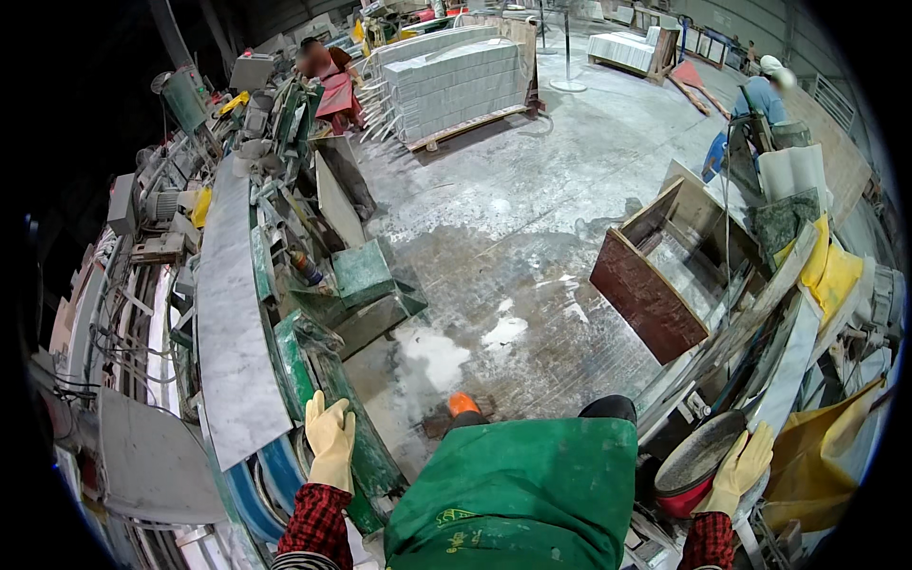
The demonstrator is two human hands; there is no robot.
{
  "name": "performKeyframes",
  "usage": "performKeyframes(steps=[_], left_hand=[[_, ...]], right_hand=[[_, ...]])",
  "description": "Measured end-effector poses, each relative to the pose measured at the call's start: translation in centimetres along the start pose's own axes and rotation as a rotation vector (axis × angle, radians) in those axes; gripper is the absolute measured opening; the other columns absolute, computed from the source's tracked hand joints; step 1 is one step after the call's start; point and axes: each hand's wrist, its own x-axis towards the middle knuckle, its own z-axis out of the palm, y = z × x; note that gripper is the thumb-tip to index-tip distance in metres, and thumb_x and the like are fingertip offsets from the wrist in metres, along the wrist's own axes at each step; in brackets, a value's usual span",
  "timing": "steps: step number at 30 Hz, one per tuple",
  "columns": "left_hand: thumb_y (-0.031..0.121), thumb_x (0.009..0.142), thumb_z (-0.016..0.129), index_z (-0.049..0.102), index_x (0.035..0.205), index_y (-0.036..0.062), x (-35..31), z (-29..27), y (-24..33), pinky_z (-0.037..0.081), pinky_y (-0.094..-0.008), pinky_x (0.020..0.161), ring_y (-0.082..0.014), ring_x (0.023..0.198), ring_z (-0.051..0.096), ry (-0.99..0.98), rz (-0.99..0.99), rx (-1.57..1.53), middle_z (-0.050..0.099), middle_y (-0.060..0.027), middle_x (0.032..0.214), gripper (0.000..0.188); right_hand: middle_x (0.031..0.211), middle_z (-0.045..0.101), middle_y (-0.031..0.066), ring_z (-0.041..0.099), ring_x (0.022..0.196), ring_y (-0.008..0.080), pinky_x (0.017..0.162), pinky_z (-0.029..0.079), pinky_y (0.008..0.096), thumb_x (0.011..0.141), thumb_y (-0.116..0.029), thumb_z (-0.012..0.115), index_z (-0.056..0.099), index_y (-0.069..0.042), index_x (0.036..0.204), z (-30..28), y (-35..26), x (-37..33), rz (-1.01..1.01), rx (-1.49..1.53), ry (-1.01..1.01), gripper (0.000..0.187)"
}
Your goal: The person repeatedly feeds rectangular stone tiles into a grinding machine, holding them with gloved hands against a rotating wheel to smooth the edges. The person then removes the tiles and places them into a nearby container.
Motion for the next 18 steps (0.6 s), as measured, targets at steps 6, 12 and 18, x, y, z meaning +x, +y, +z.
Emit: performKeyframes(steps=[6,12,18], left_hand=[[0.016,0.074,0.077,0.072,0.108,0.0127,0.4,-0.6,0.3,0.038,-0.0454,0.11,-0.0413,0.125,0.051,-0.063,-0.024,0.024,0.062,-0.0244,0.128,0.035],[0.015,0.074,0.077,0.072,0.106,0.0117,0.3,-1.2,0.6,0.04,-0.0429,0.108,-0.04,0.126,0.05,-0.049,-0.045,0.051,0.064,-0.0242,0.125,0.033],[0.015,0.074,0.078,0.072,0.105,0.0118,0.4,-0.4,-0.3,0.04,-0.0432,0.109,-0.0404,0.126,0.05,-0.065,-0.003,-0.025,0.061,-0.0248,0.131,0.031]], right_hand=[[0.149,0.048,0.0204,0.041,0.14,0.037,0.116,0.028,0.0481,0.106,-0.031,0.046,0.047,-0.004,0.146,-1.0,-0.8,-0.6,0.002,0.006,0.015,0.048],[0.146,0.049,0.0241,0.043,0.137,0.04,0.116,0.03,0.0463,0.101,-0.033,0.055,0.049,-0.001,0.142,-1.7,1.1,1.4,0.1,0.27,-0.287,0.052],[0.157,0.031,0.0273,0.031,0.145,0.0423,0.115,0.034,0.0458,0.082,-0.037,0.077,0.035,-0.009,0.154,-2.3,-0.7,6.9,0.36,0.222,-0.445,0.088]])
